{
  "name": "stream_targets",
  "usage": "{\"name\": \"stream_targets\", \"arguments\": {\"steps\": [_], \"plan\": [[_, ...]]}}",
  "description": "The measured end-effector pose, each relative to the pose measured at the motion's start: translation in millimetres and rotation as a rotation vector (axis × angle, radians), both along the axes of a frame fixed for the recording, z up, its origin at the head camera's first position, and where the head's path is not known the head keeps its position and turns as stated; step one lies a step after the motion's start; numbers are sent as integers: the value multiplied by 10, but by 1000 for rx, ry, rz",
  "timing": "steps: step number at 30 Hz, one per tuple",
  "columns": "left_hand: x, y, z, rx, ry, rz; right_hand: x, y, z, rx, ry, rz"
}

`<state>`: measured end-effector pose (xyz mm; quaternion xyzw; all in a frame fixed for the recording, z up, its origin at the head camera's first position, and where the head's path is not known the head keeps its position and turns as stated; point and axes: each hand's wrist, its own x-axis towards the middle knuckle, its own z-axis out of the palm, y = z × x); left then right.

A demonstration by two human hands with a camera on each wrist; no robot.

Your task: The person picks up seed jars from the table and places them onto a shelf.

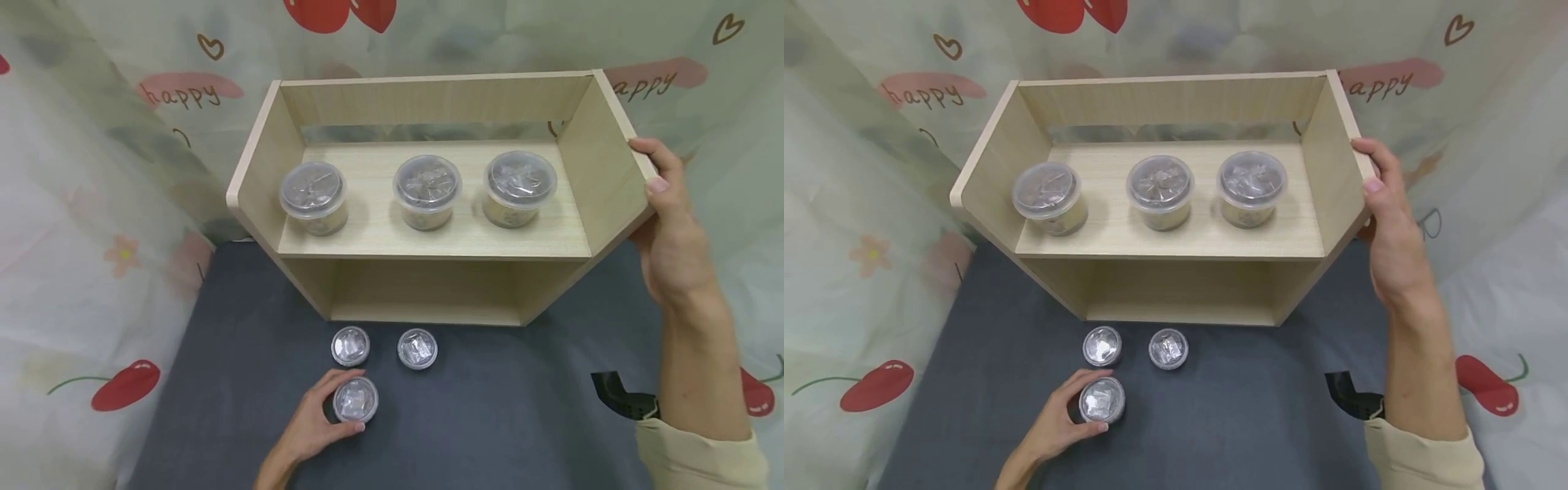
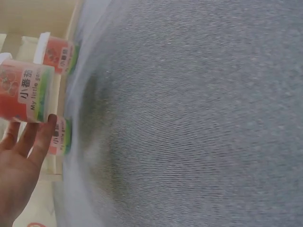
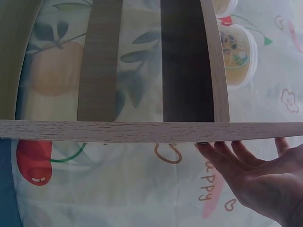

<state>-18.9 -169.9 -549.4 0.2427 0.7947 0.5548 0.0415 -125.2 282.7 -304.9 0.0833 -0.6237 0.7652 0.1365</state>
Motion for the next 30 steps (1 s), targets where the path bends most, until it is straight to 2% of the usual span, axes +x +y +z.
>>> {"name": "stream_targets", "arguments": {"steps": [6, 11, 17, 21, 30], "plan": [[-66, 11, 85, 99, -59, -4, 3, -6, -5, -3, -14, -3], [-121, 36, 196, 132, -81, 8, 0, -3, -3, -3, -31, -11], [-204, 59, 262, 156, -112, 37, -10, -15, -8, -8, -15, -7], [-278, 63, 344, 159, -129, 29, -13, -22, -14, -16, 1, -3], [-484, 74, 442, 172, -107, 31, -19, -28, -10, -10, 0, -5]]}}
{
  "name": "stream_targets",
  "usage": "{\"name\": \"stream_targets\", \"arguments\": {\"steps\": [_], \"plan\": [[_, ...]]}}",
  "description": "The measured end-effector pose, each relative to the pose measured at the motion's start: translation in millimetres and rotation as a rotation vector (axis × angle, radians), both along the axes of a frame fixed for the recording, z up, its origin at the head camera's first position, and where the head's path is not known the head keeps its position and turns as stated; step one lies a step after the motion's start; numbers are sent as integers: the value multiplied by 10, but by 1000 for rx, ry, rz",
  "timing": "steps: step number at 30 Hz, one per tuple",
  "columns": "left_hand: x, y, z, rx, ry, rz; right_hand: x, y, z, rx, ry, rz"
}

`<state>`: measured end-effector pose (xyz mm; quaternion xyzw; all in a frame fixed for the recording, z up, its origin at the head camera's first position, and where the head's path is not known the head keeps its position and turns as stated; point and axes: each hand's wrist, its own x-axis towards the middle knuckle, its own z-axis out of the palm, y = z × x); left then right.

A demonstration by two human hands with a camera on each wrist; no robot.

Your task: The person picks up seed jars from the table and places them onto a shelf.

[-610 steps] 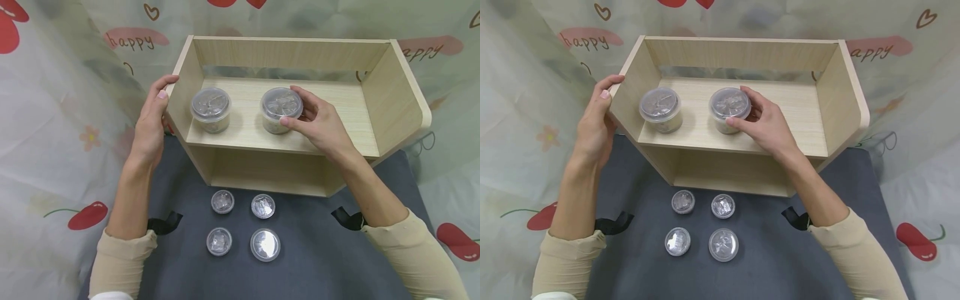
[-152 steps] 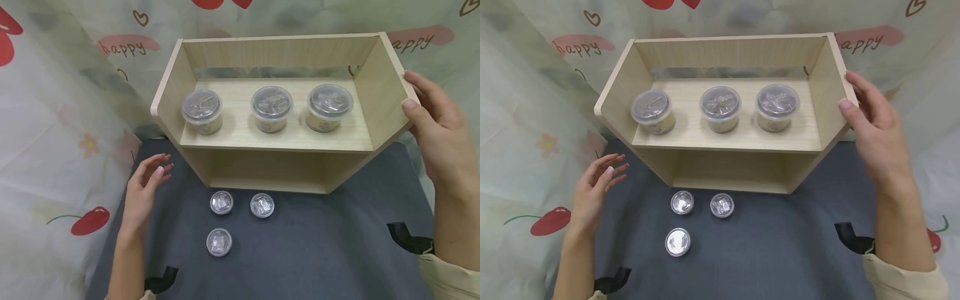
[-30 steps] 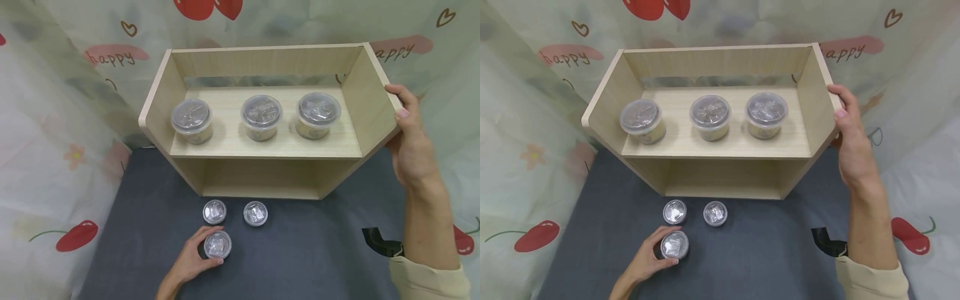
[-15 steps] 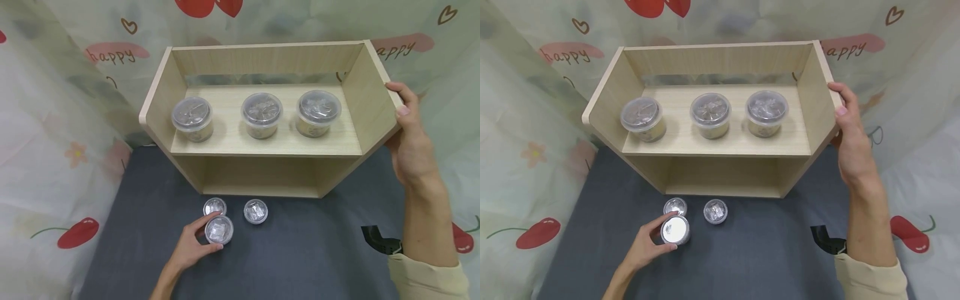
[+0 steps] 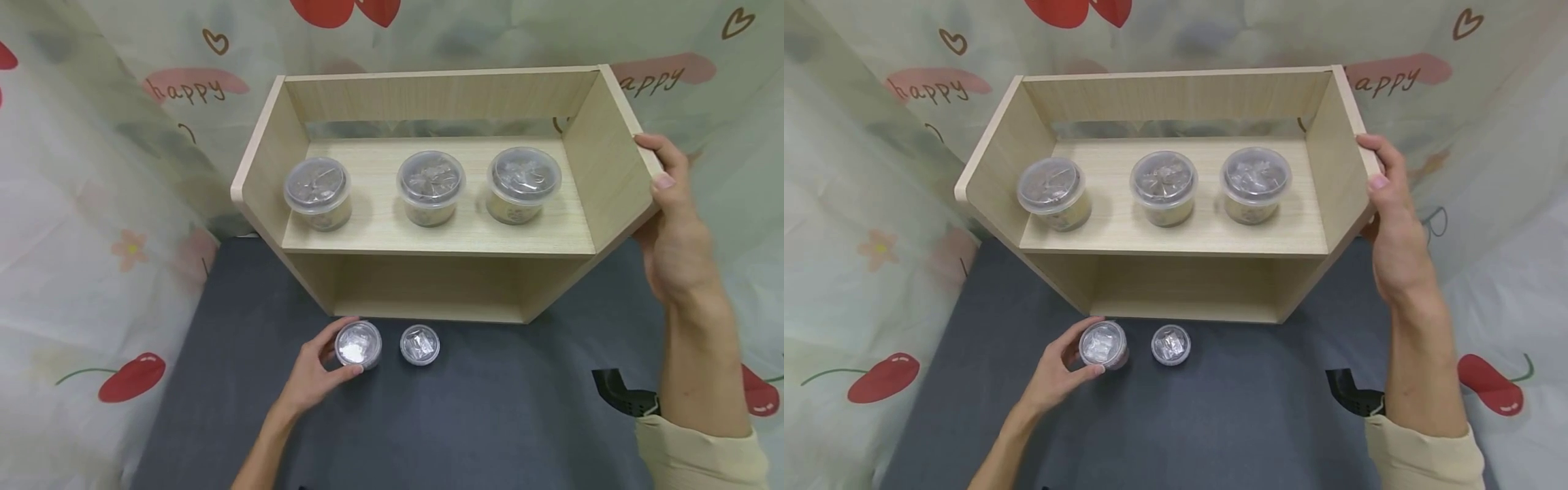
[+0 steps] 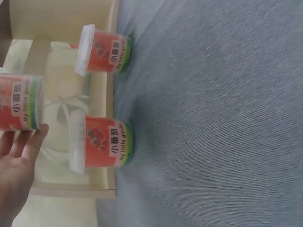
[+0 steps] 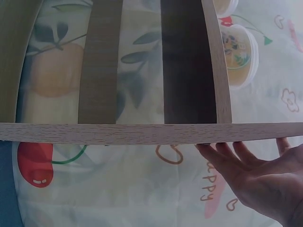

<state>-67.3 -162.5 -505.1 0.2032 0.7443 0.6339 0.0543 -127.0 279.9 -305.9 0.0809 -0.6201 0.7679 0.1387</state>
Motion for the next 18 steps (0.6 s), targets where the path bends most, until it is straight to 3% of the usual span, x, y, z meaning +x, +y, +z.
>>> {"name": "stream_targets", "arguments": {"steps": [13, 18], "plan": [[-301, 81, 14, 78, 5, 31, -5, 7, -11, -1, -5, -5], [-426, 83, 26, 56, -5, 23, -5, 13, -13, 9, -7, -7]]}}
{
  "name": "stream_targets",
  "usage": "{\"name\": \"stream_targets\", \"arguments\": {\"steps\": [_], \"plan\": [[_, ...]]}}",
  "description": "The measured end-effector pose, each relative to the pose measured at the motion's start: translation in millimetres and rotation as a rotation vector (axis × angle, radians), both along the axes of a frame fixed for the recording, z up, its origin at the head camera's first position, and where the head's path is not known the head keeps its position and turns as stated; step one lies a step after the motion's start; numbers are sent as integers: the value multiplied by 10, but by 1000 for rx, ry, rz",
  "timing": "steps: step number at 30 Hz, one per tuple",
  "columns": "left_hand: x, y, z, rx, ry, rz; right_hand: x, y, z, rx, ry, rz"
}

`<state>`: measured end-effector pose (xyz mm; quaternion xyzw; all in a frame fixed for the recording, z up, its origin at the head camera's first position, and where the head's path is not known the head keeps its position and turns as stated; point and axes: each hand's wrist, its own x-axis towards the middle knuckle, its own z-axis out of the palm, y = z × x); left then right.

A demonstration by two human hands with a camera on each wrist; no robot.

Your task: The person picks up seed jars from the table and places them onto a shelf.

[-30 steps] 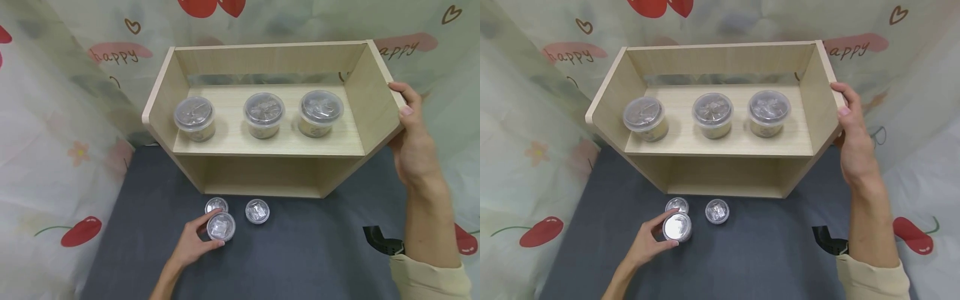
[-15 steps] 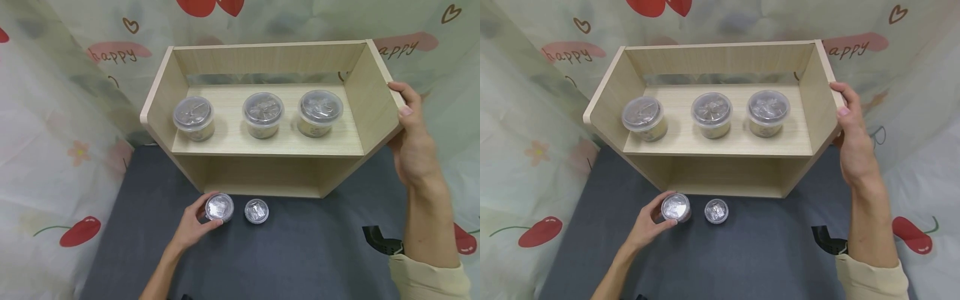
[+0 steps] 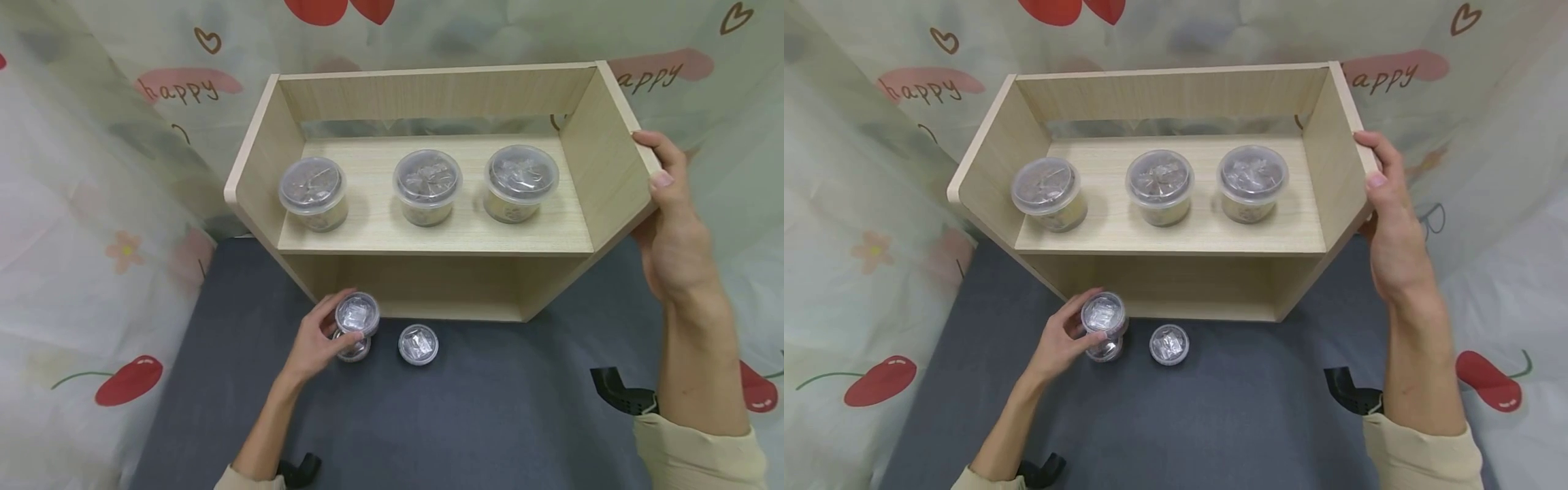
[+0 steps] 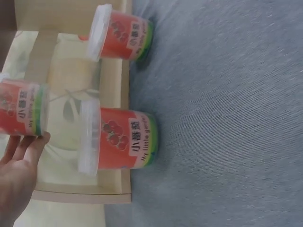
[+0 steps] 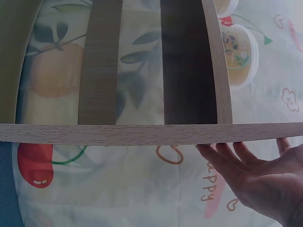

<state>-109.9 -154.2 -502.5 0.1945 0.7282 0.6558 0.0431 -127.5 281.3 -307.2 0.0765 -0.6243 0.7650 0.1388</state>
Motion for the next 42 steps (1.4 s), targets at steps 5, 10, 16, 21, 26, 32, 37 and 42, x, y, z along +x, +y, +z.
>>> {"name": "stream_targets", "arguments": {"steps": [5, 10, 16, 21, 26, 32, 37, 42], "plan": [[-108, 28, 11, -38, -6, 10, 0, 3, 2, 9, 1, -10], [-159, 71, 93, -55, -21, 61, 6, 6, 4, 26, -3, -16], [-171, 127, 233, -50, -86, 115, 2, 16, 3, 14, 2, -7], [-224, 151, 182, -35, -92, 148, -2, 26, 1, 7, 11, 5], [-314, 151, 29, -13, -103, 161, -5, 25, -5, -11, 15, 4], [-417, 164, -263, -25, -117, 155, -5, 13, -13, -28, 16, 1], [-370, 208, -138, -21, -130, 145, -9, -1, -8, -28, 17, 6], [-363, 227, -135, -15, -137, 154, -11, -2, -10, -27, 17, 5]]}}
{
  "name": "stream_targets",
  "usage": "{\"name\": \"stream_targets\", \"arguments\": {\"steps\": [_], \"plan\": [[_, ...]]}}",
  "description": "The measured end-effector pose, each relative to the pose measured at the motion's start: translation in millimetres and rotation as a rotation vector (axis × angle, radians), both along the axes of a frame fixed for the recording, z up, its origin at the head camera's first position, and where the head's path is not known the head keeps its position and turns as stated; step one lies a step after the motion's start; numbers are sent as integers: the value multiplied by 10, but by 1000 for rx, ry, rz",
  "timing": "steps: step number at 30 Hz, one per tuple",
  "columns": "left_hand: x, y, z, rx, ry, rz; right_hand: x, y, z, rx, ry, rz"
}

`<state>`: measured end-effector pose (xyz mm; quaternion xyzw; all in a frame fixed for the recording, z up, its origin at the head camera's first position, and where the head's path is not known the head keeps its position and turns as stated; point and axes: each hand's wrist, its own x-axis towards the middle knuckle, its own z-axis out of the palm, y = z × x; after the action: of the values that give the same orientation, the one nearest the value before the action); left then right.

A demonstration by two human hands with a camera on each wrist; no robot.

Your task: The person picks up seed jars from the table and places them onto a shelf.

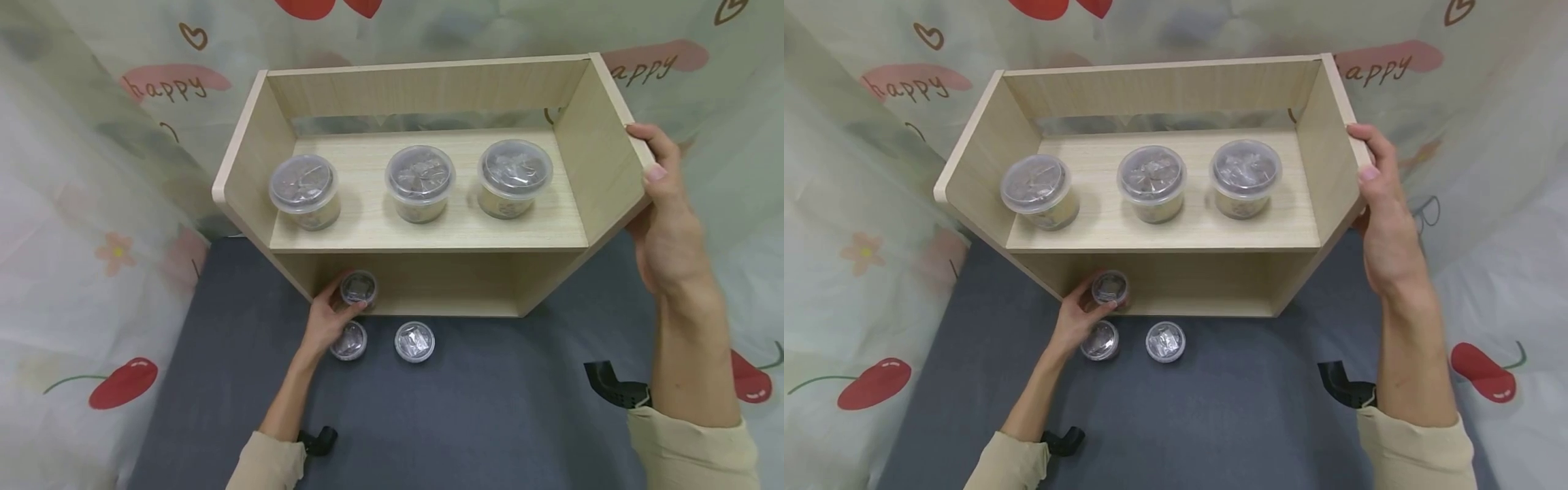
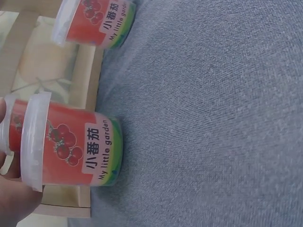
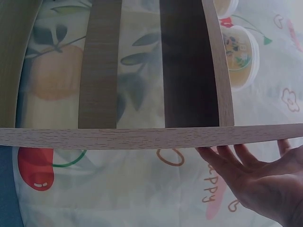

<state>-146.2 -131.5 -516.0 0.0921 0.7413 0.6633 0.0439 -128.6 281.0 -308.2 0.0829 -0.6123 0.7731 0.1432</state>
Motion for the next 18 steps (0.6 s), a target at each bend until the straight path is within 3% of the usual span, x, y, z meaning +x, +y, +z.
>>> {"name": "stream_targets", "arguments": {"steps": [8, 18], "plan": [[-5, 14, -75, 21, -4, 16, -11, -4, -10, -9, 5, -1], [9, 46, -84, -52, 3, 19, -7, -12, -17, -5, 7, -12]]}}
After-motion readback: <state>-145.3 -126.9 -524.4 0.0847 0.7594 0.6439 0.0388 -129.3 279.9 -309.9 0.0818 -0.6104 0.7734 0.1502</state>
